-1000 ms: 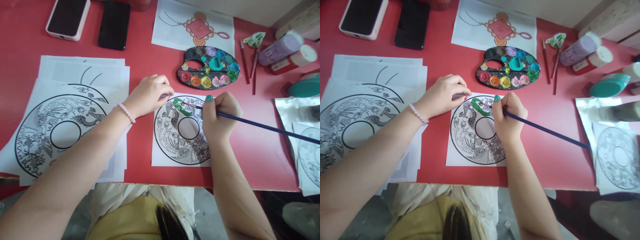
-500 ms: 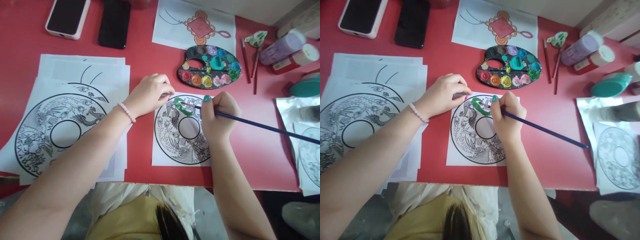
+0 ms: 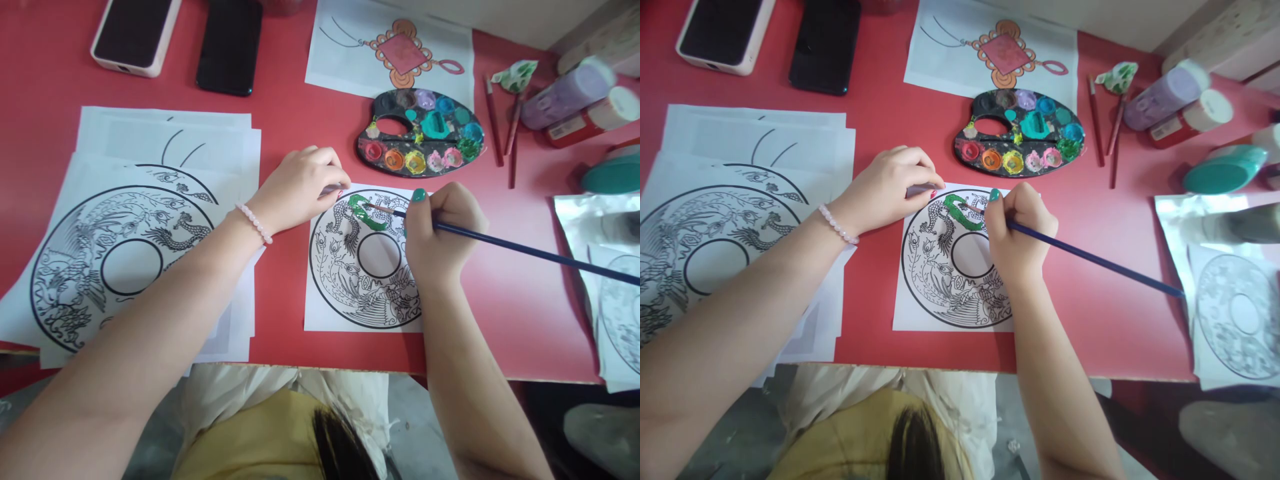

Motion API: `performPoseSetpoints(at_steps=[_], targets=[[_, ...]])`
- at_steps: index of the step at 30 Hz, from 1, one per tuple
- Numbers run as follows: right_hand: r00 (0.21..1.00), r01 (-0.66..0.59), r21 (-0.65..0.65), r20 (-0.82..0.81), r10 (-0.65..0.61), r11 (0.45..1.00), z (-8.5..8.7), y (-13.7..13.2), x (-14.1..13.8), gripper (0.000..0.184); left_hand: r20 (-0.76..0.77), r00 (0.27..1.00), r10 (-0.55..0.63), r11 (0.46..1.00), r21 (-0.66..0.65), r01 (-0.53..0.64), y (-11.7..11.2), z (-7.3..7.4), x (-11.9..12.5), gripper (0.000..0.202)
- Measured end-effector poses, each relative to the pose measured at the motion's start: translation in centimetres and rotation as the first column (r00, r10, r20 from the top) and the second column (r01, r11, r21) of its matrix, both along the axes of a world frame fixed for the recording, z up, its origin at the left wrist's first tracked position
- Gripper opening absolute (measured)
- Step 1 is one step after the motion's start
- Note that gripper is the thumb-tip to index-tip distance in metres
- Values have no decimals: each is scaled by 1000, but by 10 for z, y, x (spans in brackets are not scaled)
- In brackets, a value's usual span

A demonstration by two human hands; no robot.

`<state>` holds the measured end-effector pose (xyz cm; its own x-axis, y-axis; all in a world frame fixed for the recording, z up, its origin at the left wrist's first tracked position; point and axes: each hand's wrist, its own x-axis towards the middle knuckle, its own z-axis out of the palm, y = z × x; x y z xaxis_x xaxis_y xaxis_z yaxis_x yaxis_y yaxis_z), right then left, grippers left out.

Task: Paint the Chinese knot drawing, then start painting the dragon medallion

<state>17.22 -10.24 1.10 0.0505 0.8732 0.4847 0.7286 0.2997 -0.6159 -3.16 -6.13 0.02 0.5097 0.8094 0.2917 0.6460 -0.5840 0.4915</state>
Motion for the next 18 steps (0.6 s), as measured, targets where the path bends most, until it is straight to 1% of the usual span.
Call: performPoseSetpoints(at_steps=[8, 14, 18], targets=[[999, 17, 36, 26, -18, 999, -3, 2, 4, 28, -9, 1000, 3, 1000, -18, -3, -1, 1, 0, 19], [1000, 11, 24, 5, -11, 1000, -1, 2, 2, 28, -8, 1000, 4, 1000, -10, -4, -1, 1, 0, 19], [1000, -1, 17, 21, 1, 1000, -2, 2, 3, 28, -12, 1000, 3, 1000, -5, -3, 0, 1, 0, 19]])
